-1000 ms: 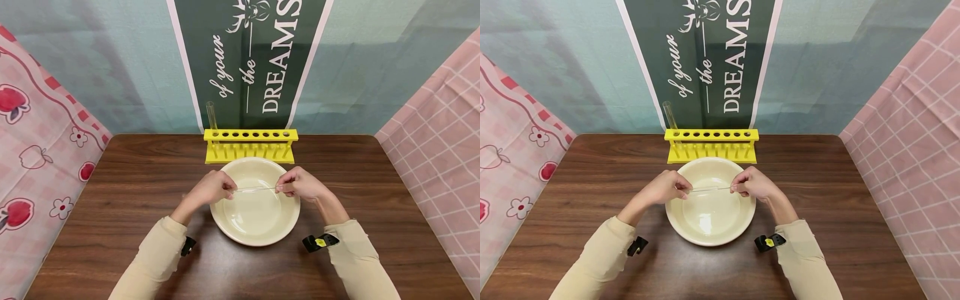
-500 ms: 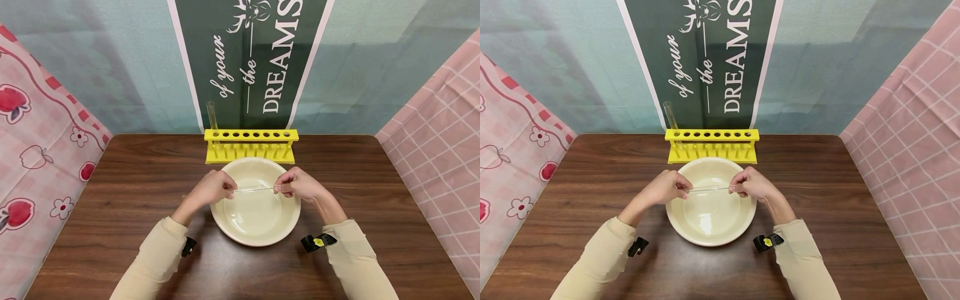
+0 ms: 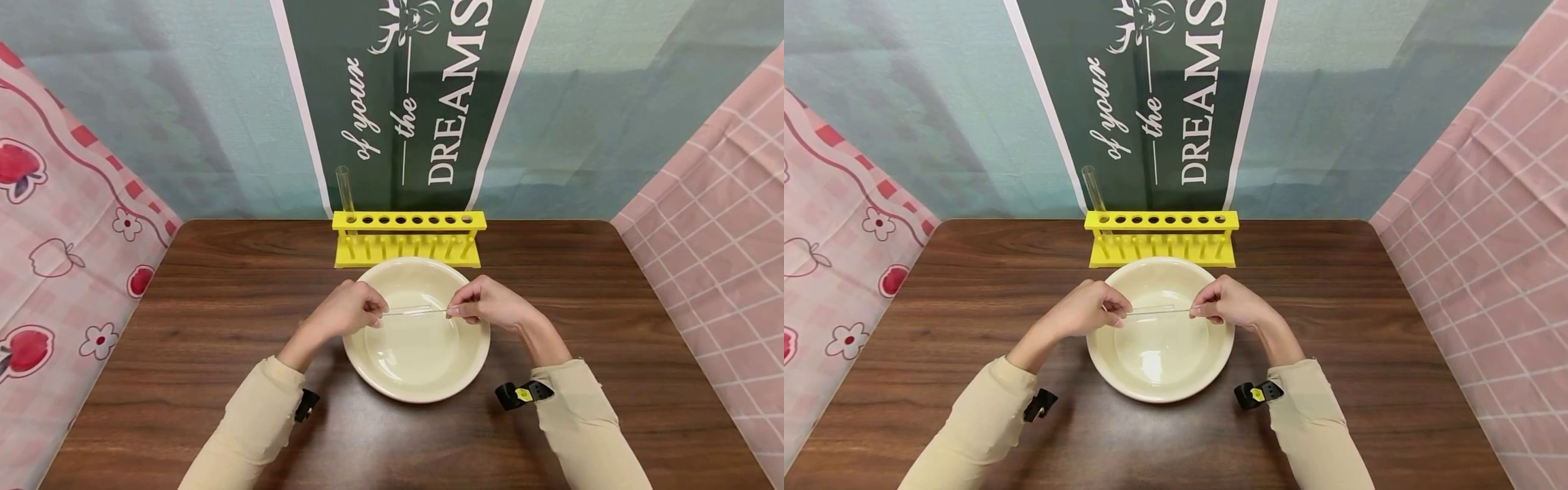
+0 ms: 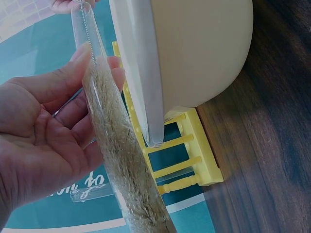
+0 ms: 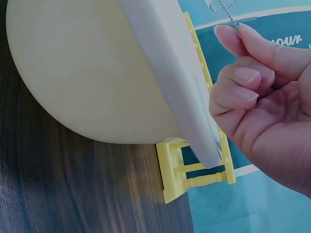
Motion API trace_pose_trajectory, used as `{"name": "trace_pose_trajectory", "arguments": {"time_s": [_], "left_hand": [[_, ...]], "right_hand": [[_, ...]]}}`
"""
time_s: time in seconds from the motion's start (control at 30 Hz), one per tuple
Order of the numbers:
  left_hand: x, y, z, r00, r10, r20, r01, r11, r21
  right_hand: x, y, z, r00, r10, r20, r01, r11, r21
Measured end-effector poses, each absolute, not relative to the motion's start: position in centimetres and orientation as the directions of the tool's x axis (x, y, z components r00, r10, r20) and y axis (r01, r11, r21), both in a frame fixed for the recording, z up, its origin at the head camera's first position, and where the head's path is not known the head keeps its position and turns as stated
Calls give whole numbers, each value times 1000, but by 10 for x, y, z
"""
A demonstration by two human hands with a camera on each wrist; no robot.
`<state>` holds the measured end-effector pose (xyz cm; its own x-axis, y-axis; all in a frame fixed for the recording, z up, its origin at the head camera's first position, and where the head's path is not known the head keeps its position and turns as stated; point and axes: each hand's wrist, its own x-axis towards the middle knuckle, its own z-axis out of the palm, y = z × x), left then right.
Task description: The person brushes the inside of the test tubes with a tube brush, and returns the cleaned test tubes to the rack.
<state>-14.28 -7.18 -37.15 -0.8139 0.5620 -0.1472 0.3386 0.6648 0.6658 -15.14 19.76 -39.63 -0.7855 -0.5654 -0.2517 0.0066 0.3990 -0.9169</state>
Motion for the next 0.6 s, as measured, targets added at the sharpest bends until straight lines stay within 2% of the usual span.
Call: {"name": "trace_pose_trajectory", "arguments": {"time_s": [0.33, 0.6], "left_hand": [[-142, -73, -372, -815, 561, -146, 335, 661, 672], [-142, -78, -373, -804, 571, -167, 328, 660, 676]], "right_hand": [[-150, 194, -397, -832, -495, -251, 38, 401, -915], [-148, 193, -399, -843, -476, -250, 54, 389, -920]]}}
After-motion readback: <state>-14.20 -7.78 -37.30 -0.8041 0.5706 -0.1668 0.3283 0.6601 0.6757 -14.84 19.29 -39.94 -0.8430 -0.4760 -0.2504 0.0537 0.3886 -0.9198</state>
